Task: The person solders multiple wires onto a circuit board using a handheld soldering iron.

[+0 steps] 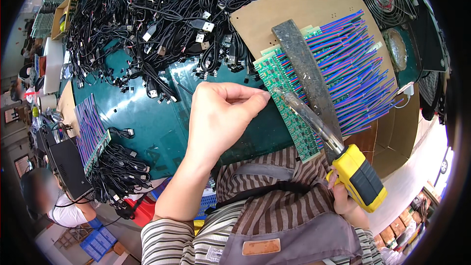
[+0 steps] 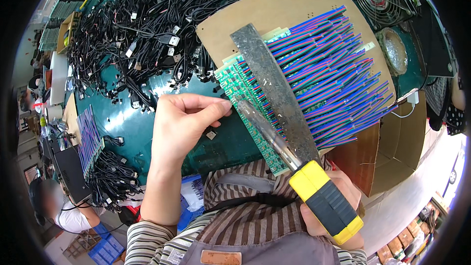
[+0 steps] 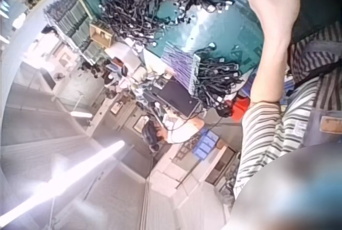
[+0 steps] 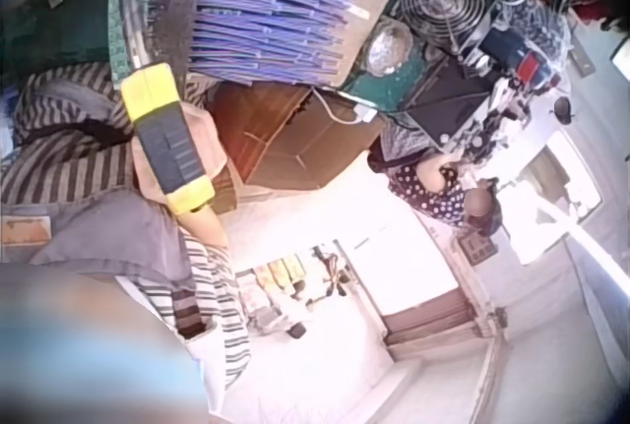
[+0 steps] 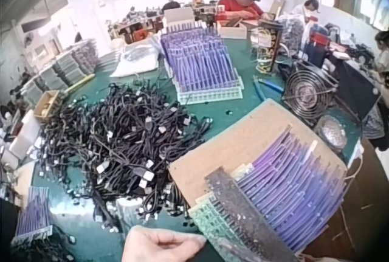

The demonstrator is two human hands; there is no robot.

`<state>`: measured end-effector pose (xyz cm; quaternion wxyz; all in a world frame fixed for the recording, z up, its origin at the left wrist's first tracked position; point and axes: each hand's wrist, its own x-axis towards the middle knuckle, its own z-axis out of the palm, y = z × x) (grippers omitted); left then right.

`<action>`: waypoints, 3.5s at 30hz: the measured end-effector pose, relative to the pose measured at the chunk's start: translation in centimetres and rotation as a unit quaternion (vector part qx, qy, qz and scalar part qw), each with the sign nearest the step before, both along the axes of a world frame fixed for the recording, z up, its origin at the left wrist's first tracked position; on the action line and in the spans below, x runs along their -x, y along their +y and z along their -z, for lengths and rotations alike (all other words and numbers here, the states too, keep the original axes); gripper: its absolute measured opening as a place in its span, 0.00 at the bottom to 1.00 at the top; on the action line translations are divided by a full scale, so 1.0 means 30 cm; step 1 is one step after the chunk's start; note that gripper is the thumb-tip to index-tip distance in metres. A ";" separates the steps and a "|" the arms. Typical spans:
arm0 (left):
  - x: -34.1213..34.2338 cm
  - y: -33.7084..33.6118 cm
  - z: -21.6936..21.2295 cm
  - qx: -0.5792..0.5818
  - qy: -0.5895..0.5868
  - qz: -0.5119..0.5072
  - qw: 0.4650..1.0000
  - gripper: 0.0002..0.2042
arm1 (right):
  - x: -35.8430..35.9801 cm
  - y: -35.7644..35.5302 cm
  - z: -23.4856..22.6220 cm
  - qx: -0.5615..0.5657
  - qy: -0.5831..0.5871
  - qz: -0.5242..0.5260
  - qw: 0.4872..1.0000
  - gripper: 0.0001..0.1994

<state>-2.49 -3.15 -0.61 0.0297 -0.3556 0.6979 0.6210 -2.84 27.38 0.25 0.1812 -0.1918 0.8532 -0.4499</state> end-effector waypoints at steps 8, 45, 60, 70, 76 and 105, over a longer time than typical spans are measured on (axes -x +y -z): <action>0.011 -0.008 -0.001 -0.020 0.000 0.019 1.000 0.10 | 0.003 0.004 -0.008 0.004 -0.033 0.006 0.999 0.16; -0.018 0.022 -0.022 0.010 0.004 -0.006 1.000 0.09 | -0.016 -0.003 -0.018 0.024 -0.074 0.080 0.994 0.15; -0.006 0.017 0.042 0.318 0.007 0.011 0.948 0.05 | -0.006 -0.014 -0.025 0.030 -0.091 0.092 0.991 0.13; -0.047 0.017 -0.042 -0.010 0.023 -0.001 1.000 0.06 | -0.033 0.082 0.046 0.012 -0.091 0.072 0.993 0.15; -0.030 0.003 -0.061 -0.192 0.001 -0.004 0.981 0.11 | -0.028 0.067 0.030 0.017 -0.077 0.057 0.995 0.17; 0.044 -0.041 -0.024 -0.175 -0.052 0.070 0.981 0.07 | -0.017 0.039 0.016 0.024 -0.038 0.012 0.999 0.14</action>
